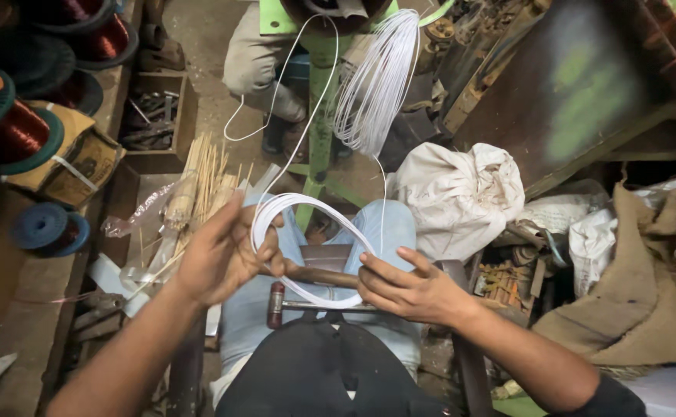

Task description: The person winds white wire onto a green stand using both hands, occasionally using a wooden stick to guide the wire. The person adjusts the wire loops and continues winding until the end of the clip.

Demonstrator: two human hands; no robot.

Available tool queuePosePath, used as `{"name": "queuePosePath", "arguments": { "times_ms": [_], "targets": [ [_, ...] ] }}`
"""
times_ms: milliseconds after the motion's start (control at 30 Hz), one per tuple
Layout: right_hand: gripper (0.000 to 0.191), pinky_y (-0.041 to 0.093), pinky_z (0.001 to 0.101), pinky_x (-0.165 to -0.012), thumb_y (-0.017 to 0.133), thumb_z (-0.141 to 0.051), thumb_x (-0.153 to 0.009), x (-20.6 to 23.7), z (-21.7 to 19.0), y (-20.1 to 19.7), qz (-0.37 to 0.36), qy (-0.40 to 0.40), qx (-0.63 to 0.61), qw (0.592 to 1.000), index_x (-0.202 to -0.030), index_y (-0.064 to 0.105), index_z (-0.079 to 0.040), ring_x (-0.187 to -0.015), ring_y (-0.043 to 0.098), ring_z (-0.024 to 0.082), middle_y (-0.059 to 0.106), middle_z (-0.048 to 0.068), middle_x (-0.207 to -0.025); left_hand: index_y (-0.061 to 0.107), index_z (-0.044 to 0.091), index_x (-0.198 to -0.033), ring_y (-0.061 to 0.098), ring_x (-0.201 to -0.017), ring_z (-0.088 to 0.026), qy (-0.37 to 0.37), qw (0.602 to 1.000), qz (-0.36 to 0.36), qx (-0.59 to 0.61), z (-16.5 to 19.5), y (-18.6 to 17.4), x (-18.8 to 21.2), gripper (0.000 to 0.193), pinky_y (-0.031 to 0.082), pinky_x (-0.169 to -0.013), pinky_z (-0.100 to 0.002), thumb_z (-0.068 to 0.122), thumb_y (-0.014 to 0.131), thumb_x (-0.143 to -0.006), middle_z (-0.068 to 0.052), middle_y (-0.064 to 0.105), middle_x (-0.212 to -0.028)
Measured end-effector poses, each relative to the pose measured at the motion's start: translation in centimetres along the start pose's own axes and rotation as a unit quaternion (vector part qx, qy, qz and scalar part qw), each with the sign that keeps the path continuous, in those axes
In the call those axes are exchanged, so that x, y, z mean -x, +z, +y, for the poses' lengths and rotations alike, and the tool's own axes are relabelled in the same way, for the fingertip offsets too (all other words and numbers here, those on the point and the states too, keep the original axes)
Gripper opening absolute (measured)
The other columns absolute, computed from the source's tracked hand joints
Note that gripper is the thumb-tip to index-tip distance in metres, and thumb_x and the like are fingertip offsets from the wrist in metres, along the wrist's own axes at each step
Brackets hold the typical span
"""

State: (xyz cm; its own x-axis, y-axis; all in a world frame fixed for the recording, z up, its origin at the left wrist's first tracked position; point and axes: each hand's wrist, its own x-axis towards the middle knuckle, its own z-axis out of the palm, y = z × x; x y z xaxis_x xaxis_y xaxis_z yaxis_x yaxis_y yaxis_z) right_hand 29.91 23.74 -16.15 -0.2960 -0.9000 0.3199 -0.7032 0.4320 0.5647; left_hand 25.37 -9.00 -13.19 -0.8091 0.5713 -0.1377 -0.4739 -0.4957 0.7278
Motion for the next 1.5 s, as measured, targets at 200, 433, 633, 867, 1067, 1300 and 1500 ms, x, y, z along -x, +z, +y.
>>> {"name": "queuePosePath", "arguments": {
  "times_ms": [200, 433, 633, 867, 1067, 1300, 1500],
  "targets": [
    [0.058, 0.032, 0.0523, -0.114, 0.067, -0.052, -0.099, -4.3, 1.7, 1.8, 0.064, 0.047, -0.234, 0.969, -0.146, 0.058, -0.019, -0.142, 0.044, 0.023, 0.058, 0.004, -0.142, 0.060, 0.003, -0.111, 0.035, -0.055, -0.008, 0.033, 0.997, 0.057, -0.050, -1.4, -0.8, -2.8, 0.039, 0.033, -0.054, -0.025, 0.039, 0.042, -0.110, 0.004, 0.038, -0.065],
    [0.058, 0.029, 0.0524, -0.121, 0.072, -0.036, -0.095, -12.3, 9.7, 3.7, 0.082, 0.174, -0.199, 0.961, -0.146, 0.062, -0.010, -0.142, 0.052, 0.032, 0.063, 0.010, -0.138, 0.061, 0.002, -0.108, 0.033, -0.054, -0.006, 0.096, 0.985, 0.057, -0.133, -2.4, 0.8, -3.9, 0.050, 0.029, -0.048, -0.023, 0.046, 0.036, -0.110, 0.005, 0.037, -0.064],
    [0.025, 0.038, 0.0444, -0.098, 0.080, -0.034, -0.089, -13.3, 11.1, 4.9, 0.225, 0.170, -0.238, 0.930, -0.097, 0.072, -0.012, -0.098, 0.064, 0.024, 0.068, 0.002, -0.096, 0.056, 0.004, -0.105, 0.040, -0.060, -0.011, 0.032, 0.994, 0.064, 0.085, -1.5, -1.0, -5.5, 0.043, 0.039, -0.059, -0.028, 0.044, 0.043, -0.108, 0.002, 0.042, -0.070],
    [0.019, 0.043, 0.0380, -0.086, 0.080, -0.026, -0.092, -14.1, 8.1, 6.7, 0.246, 0.301, -0.195, 0.900, -0.105, 0.075, -0.013, -0.093, 0.062, 0.025, 0.072, 0.000, -0.098, 0.058, 0.001, -0.110, 0.053, -0.071, -0.012, 0.118, 0.991, 0.063, -0.012, -1.9, -0.2, -6.5, 0.045, 0.048, -0.068, -0.028, 0.046, 0.052, -0.107, -0.002, 0.055, -0.079],
    [0.018, 0.045, 0.0412, -0.092, 0.081, -0.024, -0.092, -13.7, 7.1, 6.8, 0.252, 0.328, -0.178, 0.893, -0.105, 0.077, -0.012, -0.102, 0.063, 0.026, 0.072, 0.001, -0.098, 0.056, 0.005, -0.113, 0.062, -0.065, -0.014, 0.063, 0.994, 0.091, -0.005, -1.1, 0.2, -6.8, 0.047, 0.052, -0.061, -0.028, 0.049, 0.048, -0.096, -0.004, 0.064, -0.080],
    [0.034, 0.039, 0.0461, -0.124, 0.057, -0.006, -0.103, -12.9, 4.4, 7.2, 0.259, 0.365, -0.330, 0.831, -0.137, 0.062, -0.008, -0.148, 0.049, 0.038, 0.067, 0.010, -0.141, 0.054, -0.001, -0.130, 0.040, -0.061, -0.006, 0.077, 0.996, -0.042, 0.022, -0.8, 0.2, -5.2, 0.046, 0.035, -0.060, -0.024, 0.039, 0.048, -0.110, -0.002, 0.055, -0.081],
    [0.041, 0.059, 0.0336, -0.097, 0.061, -0.012, -0.108, -12.1, 2.9, 6.1, 0.259, 0.423, -0.390, 0.776, -0.148, 0.052, -0.009, -0.128, 0.065, 0.033, 0.051, 0.018, -0.151, 0.054, 0.000, -0.135, 0.039, -0.065, -0.009, 0.081, 0.989, -0.115, 0.048, -0.3, 0.6, -4.3, 0.056, 0.037, -0.065, -0.025, 0.045, 0.035, -0.109, 0.001, 0.046, -0.075]
  ]
}}
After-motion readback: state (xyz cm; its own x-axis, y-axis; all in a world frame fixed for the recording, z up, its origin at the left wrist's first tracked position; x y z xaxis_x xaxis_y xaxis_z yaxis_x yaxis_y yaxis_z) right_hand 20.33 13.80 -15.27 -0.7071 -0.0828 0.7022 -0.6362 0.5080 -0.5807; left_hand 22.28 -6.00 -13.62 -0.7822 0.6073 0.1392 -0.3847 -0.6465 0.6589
